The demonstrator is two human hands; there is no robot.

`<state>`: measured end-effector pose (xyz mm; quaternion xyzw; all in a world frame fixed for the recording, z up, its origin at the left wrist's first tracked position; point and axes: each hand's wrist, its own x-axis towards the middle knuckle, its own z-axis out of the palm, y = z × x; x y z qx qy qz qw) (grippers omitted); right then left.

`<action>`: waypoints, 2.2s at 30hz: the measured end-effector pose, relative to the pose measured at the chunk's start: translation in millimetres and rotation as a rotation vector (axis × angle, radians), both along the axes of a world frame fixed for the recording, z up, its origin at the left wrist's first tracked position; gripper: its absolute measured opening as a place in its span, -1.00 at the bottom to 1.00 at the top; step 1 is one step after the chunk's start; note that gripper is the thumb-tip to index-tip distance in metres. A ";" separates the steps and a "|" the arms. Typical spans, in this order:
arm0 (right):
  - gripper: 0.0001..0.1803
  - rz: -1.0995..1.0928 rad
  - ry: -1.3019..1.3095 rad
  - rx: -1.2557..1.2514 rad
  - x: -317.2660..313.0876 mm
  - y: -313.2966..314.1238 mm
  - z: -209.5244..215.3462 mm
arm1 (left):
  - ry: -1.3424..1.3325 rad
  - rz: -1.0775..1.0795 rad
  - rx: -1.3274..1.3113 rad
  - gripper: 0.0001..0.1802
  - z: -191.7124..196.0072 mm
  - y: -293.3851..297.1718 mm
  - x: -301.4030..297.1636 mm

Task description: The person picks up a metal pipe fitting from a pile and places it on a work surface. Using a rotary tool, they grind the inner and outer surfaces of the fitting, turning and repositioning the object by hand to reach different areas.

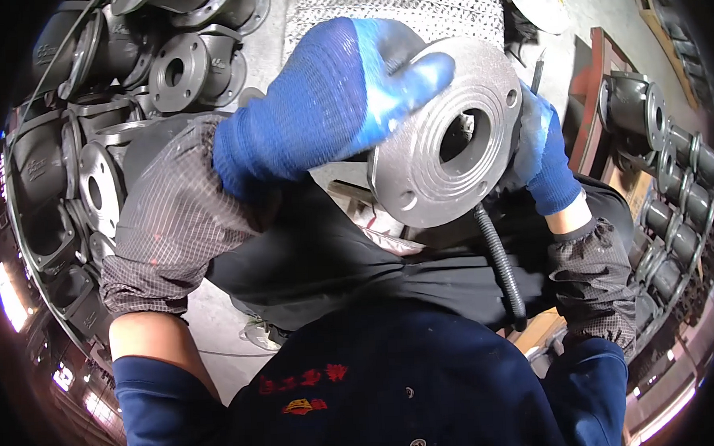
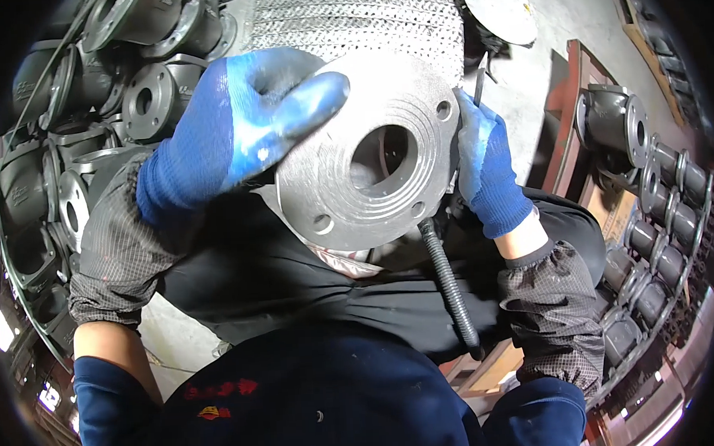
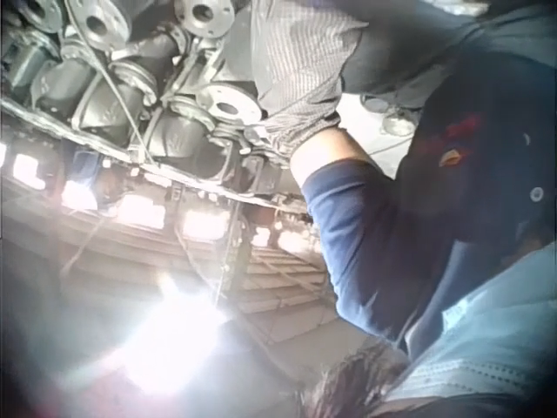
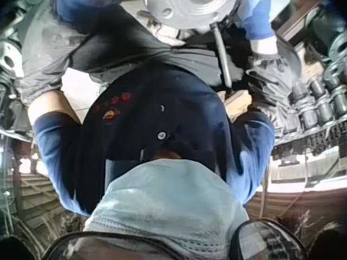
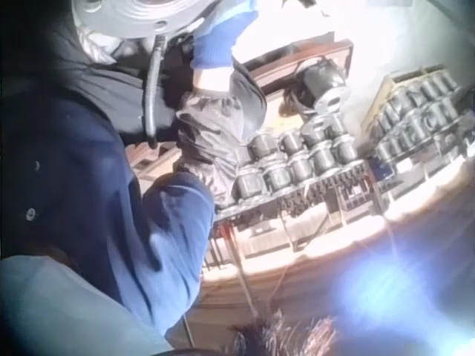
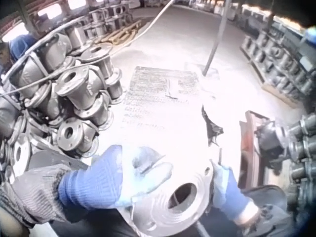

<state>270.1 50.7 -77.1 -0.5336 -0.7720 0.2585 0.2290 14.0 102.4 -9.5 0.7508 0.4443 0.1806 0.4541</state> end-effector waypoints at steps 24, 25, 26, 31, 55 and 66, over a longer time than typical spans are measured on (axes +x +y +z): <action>-0.42 0.026 0.043 0.399 -19.4 -1.2 67.4 | -0.279 0.207 -0.267 -0.60 -69.6 -17.6 -62.4; -0.54 0.034 0.021 0.394 -19.4 -0.9 67.1 | -0.300 0.223 -0.281 -0.58 -72.9 -14.7 -63.1; -0.63 0.043 -0.002 0.389 -19.9 -0.9 67.5 | -0.320 0.240 -0.295 -0.57 -75.4 -12.9 -63.8; -0.74 -0.145 0.397 0.036 -35.7 5.2 78.4 | -0.328 0.347 -0.231 -0.52 -71.6 -2.7 -59.0; -0.49 -0.092 -0.077 0.376 -7.3 15.8 67.0 | -0.095 0.173 -0.196 -0.65 -56.1 -24.6 -54.9; -0.76 -0.591 0.830 -0.460 -64.2 32.9 112.9 | -0.025 0.040 0.516 -0.18 -12.9 -23.7 -4.7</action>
